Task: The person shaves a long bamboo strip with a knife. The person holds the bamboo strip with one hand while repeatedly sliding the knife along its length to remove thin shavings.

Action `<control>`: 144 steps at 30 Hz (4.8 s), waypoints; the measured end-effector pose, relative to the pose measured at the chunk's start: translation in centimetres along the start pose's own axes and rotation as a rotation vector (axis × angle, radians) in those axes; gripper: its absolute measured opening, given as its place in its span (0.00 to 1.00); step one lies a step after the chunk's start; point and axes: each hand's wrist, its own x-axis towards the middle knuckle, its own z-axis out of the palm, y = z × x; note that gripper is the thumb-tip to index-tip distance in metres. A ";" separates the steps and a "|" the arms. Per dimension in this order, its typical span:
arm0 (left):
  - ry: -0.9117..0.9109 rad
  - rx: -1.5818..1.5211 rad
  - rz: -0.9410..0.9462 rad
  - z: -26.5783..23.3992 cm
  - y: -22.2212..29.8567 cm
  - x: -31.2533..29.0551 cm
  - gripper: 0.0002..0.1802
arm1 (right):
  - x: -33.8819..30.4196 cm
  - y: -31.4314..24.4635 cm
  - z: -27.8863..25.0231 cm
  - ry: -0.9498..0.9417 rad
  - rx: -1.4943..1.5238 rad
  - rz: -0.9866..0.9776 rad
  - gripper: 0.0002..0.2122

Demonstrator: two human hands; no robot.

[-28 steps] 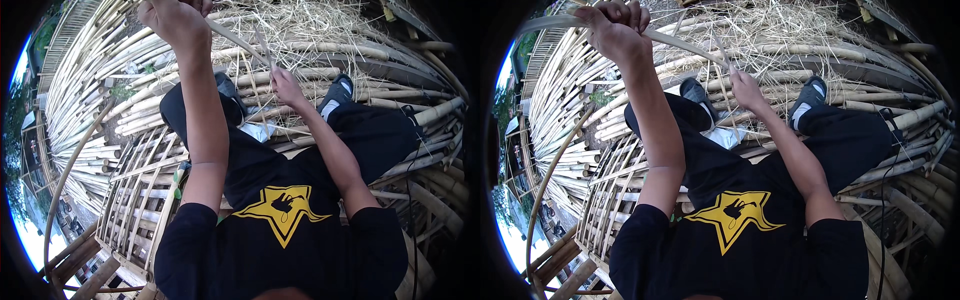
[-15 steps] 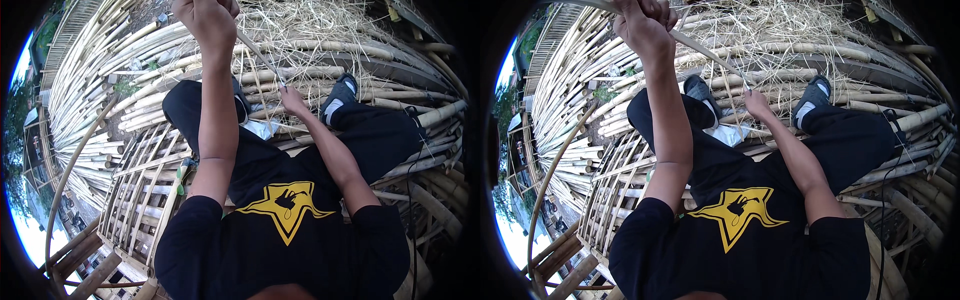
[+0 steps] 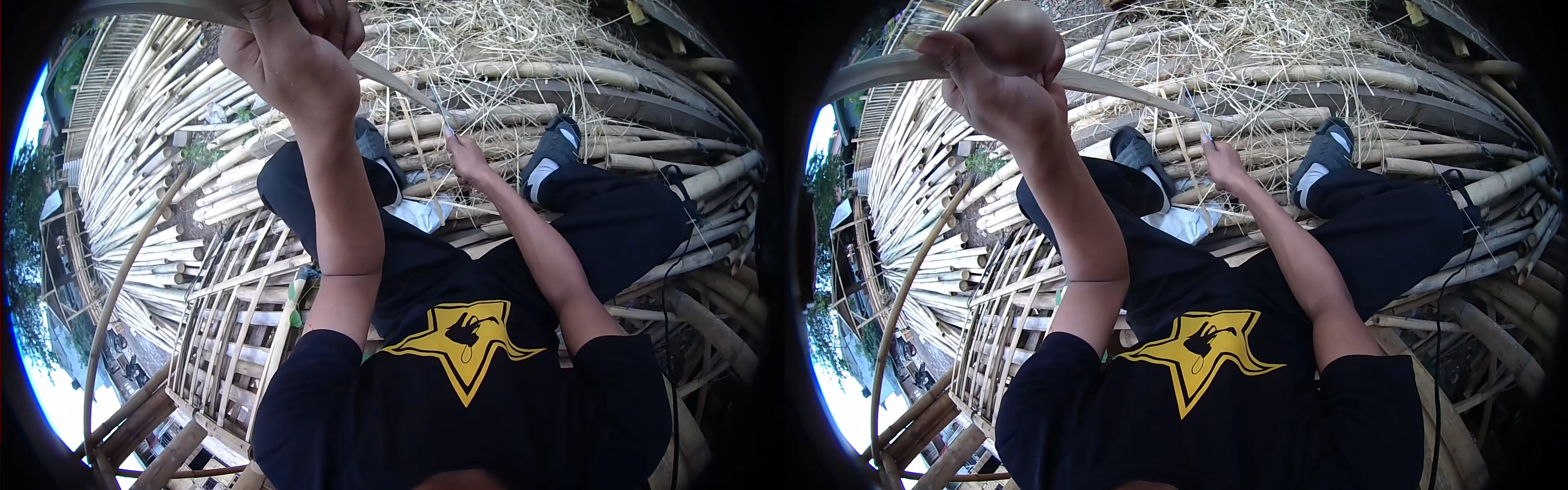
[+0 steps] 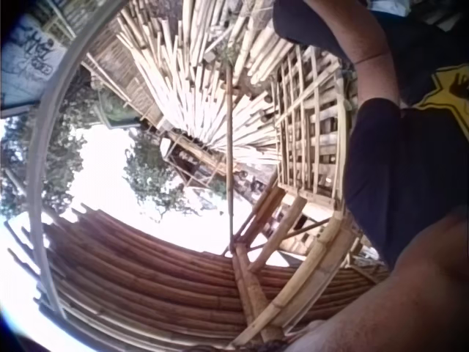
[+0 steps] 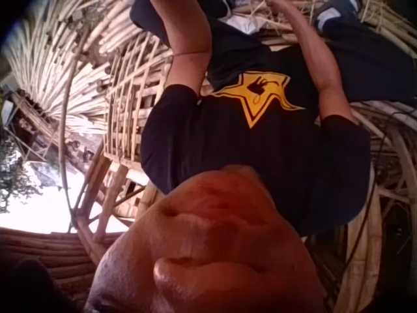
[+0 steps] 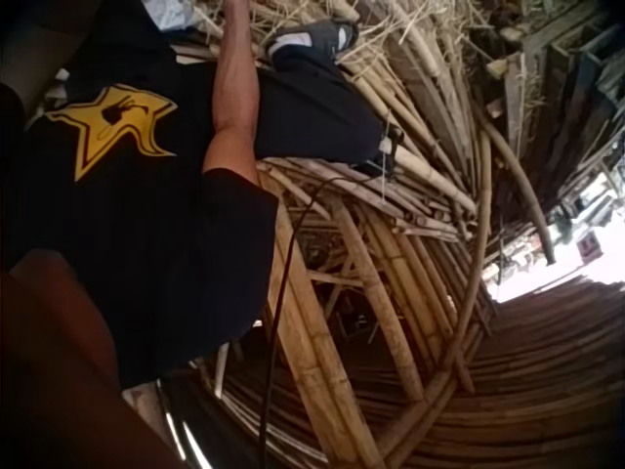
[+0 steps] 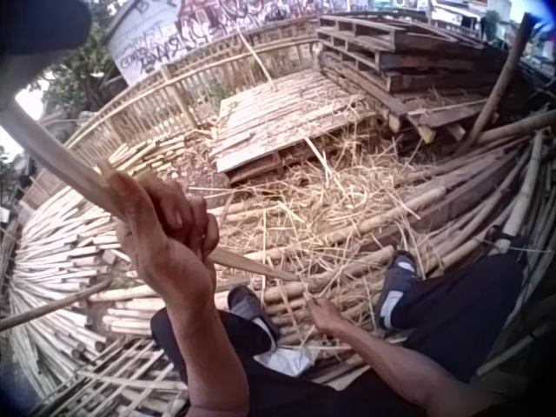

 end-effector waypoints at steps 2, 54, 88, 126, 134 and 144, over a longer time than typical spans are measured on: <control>0.002 0.012 -0.013 -1.1 -0.2 0.3 0.31 | 0.3 -0.1 -1.7 -0.392 0.543 0.184 0.22; 0.012 -0.015 0.019 -1.5 -0.2 -0.1 0.31 | -2.7 -6.8 -2.2 0.278 -0.032 -0.430 0.19; 0.193 0.149 0.104 -5.5 4.0 0.6 0.30 | -1.4 -3.9 -2.0 0.202 -0.379 -0.299 0.21; 0.255 0.093 -0.034 -2.0 1.3 -1.0 0.39 | -0.1 -4.5 -5.2 0.457 0.114 -0.267 0.23; 0.097 0.100 -0.047 -1.2 0.3 -1.4 0.35 | -2.3 -6.8 -4.5 0.388 0.157 -0.337 0.21; 0.075 0.126 0.115 -1.5 1.8 -1.0 0.36 | -3.0 -8.1 -6.2 0.326 0.293 -0.428 0.16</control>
